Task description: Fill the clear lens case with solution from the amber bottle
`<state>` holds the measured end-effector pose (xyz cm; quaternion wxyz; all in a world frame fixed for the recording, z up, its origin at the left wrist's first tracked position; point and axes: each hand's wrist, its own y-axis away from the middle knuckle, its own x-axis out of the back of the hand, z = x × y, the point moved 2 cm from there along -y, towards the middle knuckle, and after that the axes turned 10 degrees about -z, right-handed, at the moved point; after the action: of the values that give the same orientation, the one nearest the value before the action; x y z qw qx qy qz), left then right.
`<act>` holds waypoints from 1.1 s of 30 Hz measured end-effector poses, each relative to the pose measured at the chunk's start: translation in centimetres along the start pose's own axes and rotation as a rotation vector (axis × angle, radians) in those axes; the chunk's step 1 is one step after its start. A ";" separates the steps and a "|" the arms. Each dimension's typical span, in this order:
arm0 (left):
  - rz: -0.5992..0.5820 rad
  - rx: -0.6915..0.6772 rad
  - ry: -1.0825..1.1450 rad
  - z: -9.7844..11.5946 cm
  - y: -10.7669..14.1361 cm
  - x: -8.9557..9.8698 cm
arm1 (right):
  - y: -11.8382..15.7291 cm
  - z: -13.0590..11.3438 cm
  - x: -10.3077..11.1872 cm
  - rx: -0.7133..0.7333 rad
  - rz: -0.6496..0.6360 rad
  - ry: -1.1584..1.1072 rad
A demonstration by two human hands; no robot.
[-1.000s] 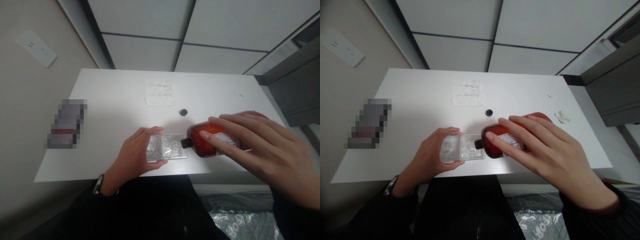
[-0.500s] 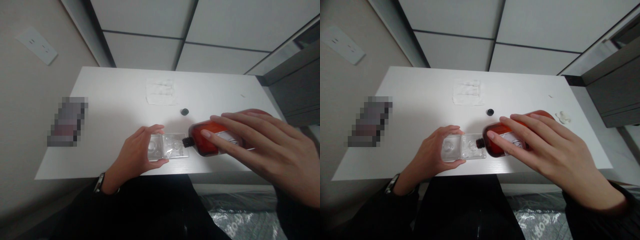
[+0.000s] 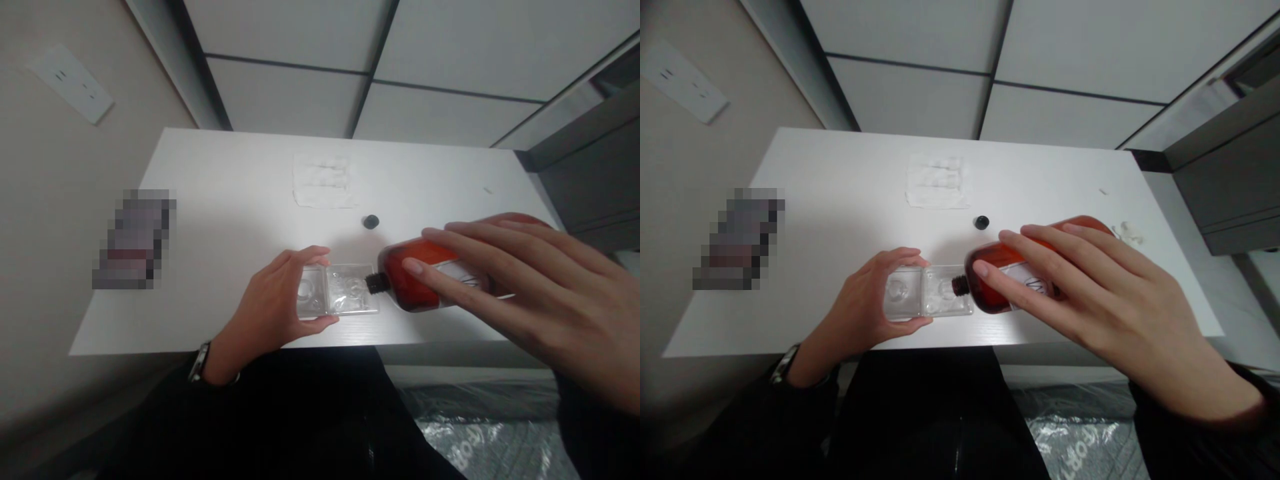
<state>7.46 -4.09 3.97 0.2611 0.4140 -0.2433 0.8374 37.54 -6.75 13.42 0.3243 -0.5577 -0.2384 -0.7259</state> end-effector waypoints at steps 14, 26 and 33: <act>0.002 0.004 0.007 -0.1 0.1 -0.1 | 0.0 0.1 0.4 -0.010 -0.024 -0.019; 0.004 -0.004 0.010 -0.1 0.0 -0.1 | -0.4 0.1 0.3 0.003 0.025 0.002; 0.004 0.001 0.025 -0.1 0.1 -0.1 | -0.5 0.3 0.7 0.026 -0.001 -0.017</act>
<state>7.40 -4.09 3.81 0.2624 0.4029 -0.2405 0.8432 37.28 -6.33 14.21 0.3291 -0.5595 -0.2507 -0.7182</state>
